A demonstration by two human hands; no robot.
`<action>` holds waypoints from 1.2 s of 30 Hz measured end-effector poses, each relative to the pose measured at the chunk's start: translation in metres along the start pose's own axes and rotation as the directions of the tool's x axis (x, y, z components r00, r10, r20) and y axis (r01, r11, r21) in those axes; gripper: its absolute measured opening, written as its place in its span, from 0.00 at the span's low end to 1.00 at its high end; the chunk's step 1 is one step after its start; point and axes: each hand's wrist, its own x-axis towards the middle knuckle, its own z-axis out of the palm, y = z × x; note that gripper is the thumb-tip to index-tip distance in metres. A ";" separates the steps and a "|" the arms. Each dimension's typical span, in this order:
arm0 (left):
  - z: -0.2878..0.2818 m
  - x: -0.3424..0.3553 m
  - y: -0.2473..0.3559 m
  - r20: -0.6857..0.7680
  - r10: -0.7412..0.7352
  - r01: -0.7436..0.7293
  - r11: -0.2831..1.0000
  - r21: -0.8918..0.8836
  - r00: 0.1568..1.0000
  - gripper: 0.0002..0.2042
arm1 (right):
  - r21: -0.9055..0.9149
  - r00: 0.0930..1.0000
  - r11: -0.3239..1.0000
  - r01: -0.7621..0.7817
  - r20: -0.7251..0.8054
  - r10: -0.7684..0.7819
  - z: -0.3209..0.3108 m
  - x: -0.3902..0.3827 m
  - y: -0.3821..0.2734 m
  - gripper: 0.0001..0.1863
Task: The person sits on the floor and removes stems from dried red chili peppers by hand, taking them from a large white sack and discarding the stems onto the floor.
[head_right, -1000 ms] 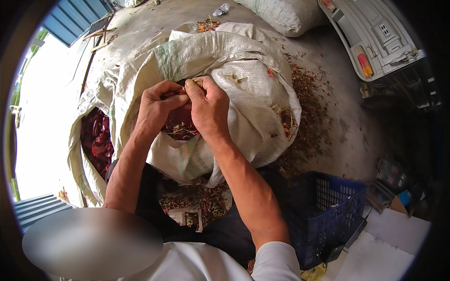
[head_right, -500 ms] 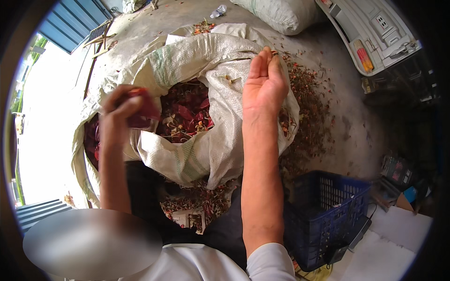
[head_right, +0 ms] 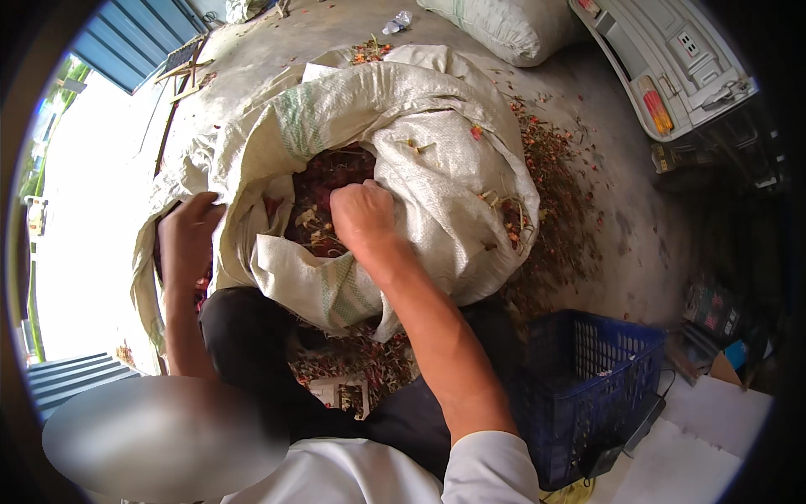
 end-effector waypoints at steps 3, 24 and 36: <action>0.032 0.018 0.038 0.256 0.101 -0.058 0.984 -0.170 0.961 0.09 | 0.193 0.999 0.981 -0.018 -0.034 0.025 -0.013 0.001 -0.001 0.09; 0.160 0.058 0.011 0.406 0.026 0.104 0.950 -0.295 0.913 0.16 | 0.060 0.993 0.991 -0.117 -0.029 0.119 -0.033 -0.018 0.017 0.10; 0.197 0.064 0.018 0.239 0.217 -0.117 0.921 -0.372 0.946 0.13 | 0.135 0.988 0.987 -0.092 -0.108 0.107 -0.032 -0.012 0.025 0.10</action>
